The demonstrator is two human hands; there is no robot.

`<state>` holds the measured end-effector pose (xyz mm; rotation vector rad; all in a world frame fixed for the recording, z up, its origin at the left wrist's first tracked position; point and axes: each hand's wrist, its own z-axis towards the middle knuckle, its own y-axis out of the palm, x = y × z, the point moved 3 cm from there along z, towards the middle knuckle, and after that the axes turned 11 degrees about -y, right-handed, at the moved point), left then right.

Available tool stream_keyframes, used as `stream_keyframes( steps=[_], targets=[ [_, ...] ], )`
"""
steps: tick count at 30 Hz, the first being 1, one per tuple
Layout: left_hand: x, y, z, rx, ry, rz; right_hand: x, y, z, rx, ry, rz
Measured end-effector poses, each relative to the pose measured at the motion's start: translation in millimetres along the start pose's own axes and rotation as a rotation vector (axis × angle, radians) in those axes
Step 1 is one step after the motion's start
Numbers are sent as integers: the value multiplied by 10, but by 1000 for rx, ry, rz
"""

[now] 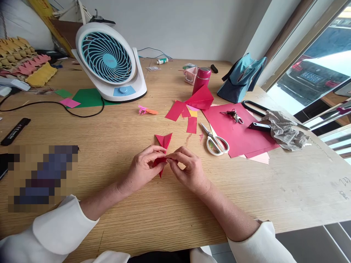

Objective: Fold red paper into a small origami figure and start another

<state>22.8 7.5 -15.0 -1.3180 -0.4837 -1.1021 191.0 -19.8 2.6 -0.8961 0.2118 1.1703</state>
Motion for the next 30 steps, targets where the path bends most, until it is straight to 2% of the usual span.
stream_keyframes(
  steps=[4, 6, 13, 16, 19, 24, 30],
  targets=[
    [27, -12, 13, -30, 14, 3, -24, -22, 14, -6, -47, -5],
    [25, -17, 30, -54, -24, -45, -26, -32, 18, -10, -54, -7],
    [-34, -20, 92, -141, -285, -419, 31, -58, 0, 72, 17, -16],
    [-19, -8, 74, -221, -417, -596, 24, -23, -3, 35, -8, -6],
    [10, -8, 53, -252, -489, -721, -1, 5, 0, 3, -46, 0],
    [18, 9, 49, -286, -552, -850, -6, 27, -4, -30, -34, 25],
    [18, 8, 65, -226, -508, -846, 42, 56, -26, -19, 62, 89]
  ],
)
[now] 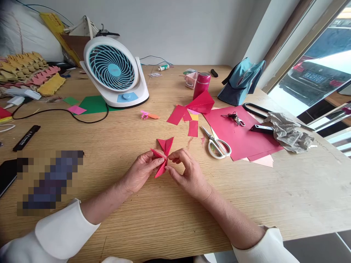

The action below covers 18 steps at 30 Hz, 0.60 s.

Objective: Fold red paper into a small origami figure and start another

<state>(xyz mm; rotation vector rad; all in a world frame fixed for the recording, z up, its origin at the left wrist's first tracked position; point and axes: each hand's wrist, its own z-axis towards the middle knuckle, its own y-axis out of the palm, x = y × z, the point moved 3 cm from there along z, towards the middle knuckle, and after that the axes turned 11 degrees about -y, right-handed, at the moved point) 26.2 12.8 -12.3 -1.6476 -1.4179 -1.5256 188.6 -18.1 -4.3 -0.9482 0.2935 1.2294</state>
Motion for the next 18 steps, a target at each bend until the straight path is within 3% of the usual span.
stream_keyframes(
  steps=[10, 18],
  targets=[
    [-32, -7, 11, 53, -16, -56, 57, 71, -5, -4, 203, 352],
    [-80, -7, 15, 50, 5, -57, 102, 96, -25, 32, 265, 487]
  ],
)
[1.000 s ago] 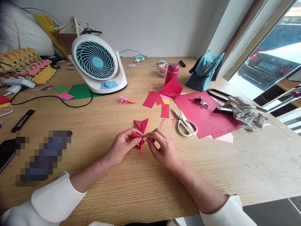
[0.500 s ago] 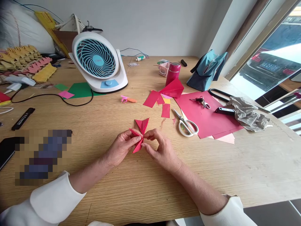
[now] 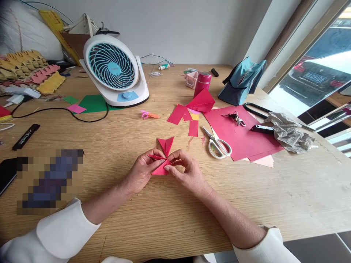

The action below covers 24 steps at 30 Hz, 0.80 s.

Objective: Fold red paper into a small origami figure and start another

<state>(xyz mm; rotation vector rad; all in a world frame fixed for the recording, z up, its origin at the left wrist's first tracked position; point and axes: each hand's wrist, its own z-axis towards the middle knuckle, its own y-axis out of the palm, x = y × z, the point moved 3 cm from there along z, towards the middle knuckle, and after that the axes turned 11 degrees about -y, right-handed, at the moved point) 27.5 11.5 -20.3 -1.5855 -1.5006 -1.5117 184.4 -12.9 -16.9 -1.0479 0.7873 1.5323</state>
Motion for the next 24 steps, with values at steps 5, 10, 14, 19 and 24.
stream_keyframes(
  steps=[5, 10, 14, 19, 24],
  targets=[
    [48, 25, -38, -18, 74, 119, 48, 8, -9, 1, 36, 97],
    [121, 45, -60, -42, 142, 195, 64, 1, -16, 27, 43, 128],
    [143, 38, -50, -51, 192, 255, 44, -12, -8, 53, 13, 124],
    [181, 22, -46, -76, 260, 342, 21, -34, 1, 71, -16, 76],
    [263, 10, -55, -47, 332, 481, 20, -71, 7, 85, -68, -8]
  ],
)
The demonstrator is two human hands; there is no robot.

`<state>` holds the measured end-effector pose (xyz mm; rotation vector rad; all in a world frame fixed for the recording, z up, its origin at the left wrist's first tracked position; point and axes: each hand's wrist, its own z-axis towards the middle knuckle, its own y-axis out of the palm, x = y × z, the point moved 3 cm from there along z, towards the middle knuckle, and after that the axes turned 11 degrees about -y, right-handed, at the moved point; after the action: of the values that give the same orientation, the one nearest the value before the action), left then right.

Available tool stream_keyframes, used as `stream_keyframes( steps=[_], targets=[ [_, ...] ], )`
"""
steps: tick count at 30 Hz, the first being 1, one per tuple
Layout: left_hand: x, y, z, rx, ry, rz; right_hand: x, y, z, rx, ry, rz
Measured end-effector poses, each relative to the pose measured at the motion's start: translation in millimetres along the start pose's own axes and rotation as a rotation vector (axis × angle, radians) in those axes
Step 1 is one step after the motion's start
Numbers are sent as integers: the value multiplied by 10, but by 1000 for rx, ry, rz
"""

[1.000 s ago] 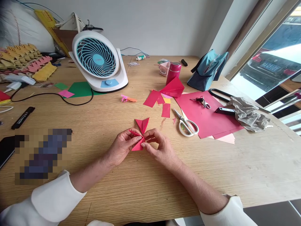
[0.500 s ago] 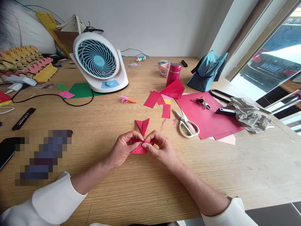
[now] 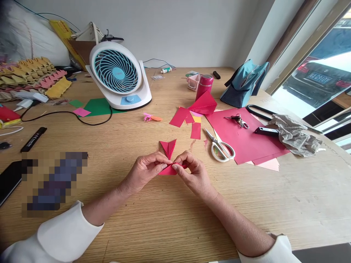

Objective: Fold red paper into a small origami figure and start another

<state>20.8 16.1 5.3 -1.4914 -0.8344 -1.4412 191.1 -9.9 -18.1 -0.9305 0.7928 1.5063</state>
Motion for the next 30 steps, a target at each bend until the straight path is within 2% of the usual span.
stream_keyframes(
  steps=[5, 10, 19, 30],
  targets=[
    [24, -18, -13, 12, -7, 86, 11, -44, 12, 29, -35, -25],
    [18, -6, -38, 59, 63, 92, -26, -57, 24, 31, -23, -11],
    [120, -15, -91, 166, 199, 287, -16, -30, 10, -1, -3, 6],
    [152, -18, -101, 180, 190, 338, -82, -38, 6, -48, -133, -134]
  ],
)
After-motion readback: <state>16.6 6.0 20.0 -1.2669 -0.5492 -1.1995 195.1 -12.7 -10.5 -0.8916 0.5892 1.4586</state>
